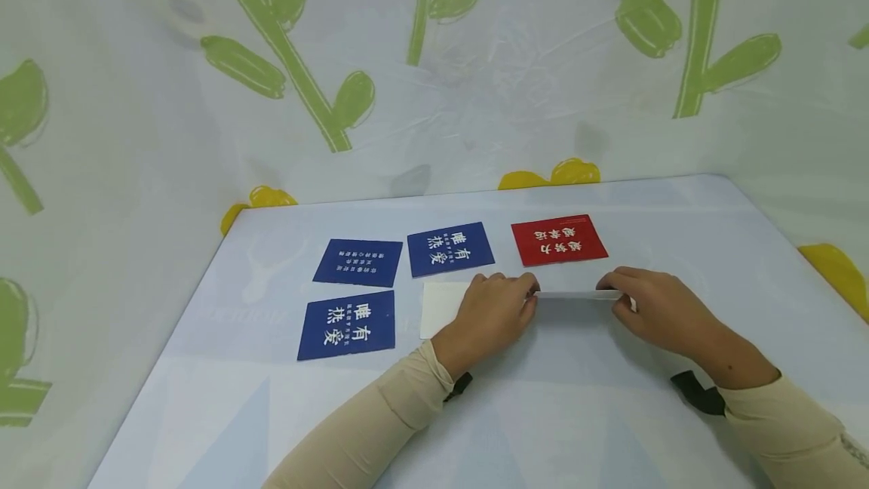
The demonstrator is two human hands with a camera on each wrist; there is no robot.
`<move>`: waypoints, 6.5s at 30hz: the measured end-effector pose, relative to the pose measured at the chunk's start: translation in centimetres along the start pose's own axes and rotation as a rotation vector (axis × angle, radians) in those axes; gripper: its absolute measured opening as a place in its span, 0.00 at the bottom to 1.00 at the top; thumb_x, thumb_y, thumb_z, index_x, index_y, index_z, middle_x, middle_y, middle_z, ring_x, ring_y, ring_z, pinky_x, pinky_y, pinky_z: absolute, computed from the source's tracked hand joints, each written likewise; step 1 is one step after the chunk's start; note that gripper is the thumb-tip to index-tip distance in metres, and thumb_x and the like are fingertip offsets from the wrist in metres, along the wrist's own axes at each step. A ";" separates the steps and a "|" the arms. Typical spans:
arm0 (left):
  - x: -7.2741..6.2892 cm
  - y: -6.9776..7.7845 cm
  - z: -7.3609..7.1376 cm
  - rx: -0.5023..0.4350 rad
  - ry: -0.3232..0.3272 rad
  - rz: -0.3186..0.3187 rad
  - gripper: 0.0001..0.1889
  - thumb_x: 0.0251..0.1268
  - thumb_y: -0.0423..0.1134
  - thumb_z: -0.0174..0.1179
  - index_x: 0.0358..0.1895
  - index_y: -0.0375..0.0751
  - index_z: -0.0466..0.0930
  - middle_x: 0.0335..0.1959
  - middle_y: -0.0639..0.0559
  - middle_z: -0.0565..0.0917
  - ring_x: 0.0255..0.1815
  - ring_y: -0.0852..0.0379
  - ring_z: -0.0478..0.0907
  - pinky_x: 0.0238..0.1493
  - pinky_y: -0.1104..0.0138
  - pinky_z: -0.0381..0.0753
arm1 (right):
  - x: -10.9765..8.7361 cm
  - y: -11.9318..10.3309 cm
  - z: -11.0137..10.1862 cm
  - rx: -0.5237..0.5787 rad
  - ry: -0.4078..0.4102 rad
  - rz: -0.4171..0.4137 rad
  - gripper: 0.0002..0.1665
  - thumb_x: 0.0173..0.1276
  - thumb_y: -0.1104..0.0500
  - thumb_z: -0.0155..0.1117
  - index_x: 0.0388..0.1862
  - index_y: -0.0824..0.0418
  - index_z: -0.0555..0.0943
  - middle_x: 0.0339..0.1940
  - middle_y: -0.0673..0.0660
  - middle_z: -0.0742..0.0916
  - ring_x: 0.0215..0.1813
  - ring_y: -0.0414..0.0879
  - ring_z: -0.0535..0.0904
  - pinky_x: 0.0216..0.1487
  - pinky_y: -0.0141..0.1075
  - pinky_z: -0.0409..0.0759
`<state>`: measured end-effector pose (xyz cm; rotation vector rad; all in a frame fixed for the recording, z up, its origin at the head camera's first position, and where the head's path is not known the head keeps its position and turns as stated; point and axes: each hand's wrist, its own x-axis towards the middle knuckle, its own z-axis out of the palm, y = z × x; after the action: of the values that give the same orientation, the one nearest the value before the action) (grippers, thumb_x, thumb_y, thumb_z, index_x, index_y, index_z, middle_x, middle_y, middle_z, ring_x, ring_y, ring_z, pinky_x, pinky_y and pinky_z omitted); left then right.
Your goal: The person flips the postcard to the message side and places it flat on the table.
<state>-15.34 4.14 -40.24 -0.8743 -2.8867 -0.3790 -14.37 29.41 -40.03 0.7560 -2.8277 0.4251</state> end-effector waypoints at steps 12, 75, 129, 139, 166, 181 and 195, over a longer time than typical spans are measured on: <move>0.2 0.0 -0.2 0.001 0.001 -0.017 0.11 0.74 0.43 0.56 0.53 0.47 0.82 0.30 0.58 0.89 0.31 0.61 0.85 0.32 0.71 0.72 | 0.2 0.2 -0.3 -0.002 0.051 -0.012 0.22 0.53 0.72 0.71 0.49 0.63 0.84 0.43 0.61 0.89 0.30 0.42 0.76 0.26 0.29 0.74; 0.1 0.4 0.2 -0.138 -0.032 -0.045 0.38 0.62 0.42 0.70 0.75 0.54 0.64 0.27 0.62 0.85 0.28 0.68 0.80 0.49 0.60 0.75 | 0.5 -0.1 0.5 0.066 0.041 0.197 0.26 0.59 0.59 0.77 0.51 0.61 0.73 0.56 0.66 0.74 0.41 0.55 0.79 0.38 0.46 0.87; -0.3 0.3 1.1 0.055 -0.230 0.080 0.27 0.65 0.51 0.67 0.67 0.56 0.76 0.53 0.53 0.85 0.50 0.57 0.83 0.50 0.64 0.79 | 0.2 0.5 1.5 0.039 -0.186 0.131 0.32 0.58 0.56 0.77 0.62 0.59 0.80 0.64 0.68 0.78 0.63 0.67 0.74 0.51 0.56 0.84; -0.4 0.2 1.4 0.092 -0.225 0.111 0.23 0.65 0.52 0.66 0.64 0.57 0.80 0.50 0.54 0.85 0.48 0.57 0.82 0.49 0.64 0.79 | 0.1 0.4 1.4 0.038 -0.204 0.132 0.31 0.59 0.56 0.75 0.62 0.59 0.80 0.64 0.69 0.77 0.65 0.69 0.72 0.51 0.56 0.84; -0.5 0.7 1.5 0.135 -0.250 0.113 0.23 0.66 0.54 0.65 0.64 0.61 0.79 0.51 0.55 0.85 0.49 0.59 0.81 0.50 0.65 0.79 | 0.0 0.9 1.4 -0.018 -0.134 0.034 0.32 0.60 0.55 0.75 0.63 0.58 0.79 0.65 0.68 0.77 0.66 0.67 0.71 0.56 0.63 0.79; -0.5 0.3 1.6 0.115 -0.252 0.109 0.22 0.66 0.53 0.65 0.63 0.59 0.80 0.51 0.54 0.84 0.49 0.58 0.81 0.51 0.64 0.79 | 7.3 0.6 1.0 -0.063 -0.335 0.141 0.43 0.64 0.48 0.72 0.75 0.56 0.68 0.73 0.70 0.70 0.72 0.71 0.64 0.65 0.69 0.68; -0.7 0.3 1.7 0.132 -0.229 0.122 0.22 0.66 0.55 0.64 0.62 0.60 0.80 0.50 0.55 0.84 0.48 0.59 0.81 0.49 0.66 0.78 | 10.2 1.6 2.7 0.027 -0.392 0.204 0.45 0.64 0.49 0.72 0.76 0.58 0.65 0.76 0.70 0.64 0.73 0.70 0.61 0.60 0.64 0.76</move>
<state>-14.66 4.43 -41.94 -1.1302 -2.9975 -0.0809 -24.19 25.22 -40.36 0.6140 -3.2903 0.3808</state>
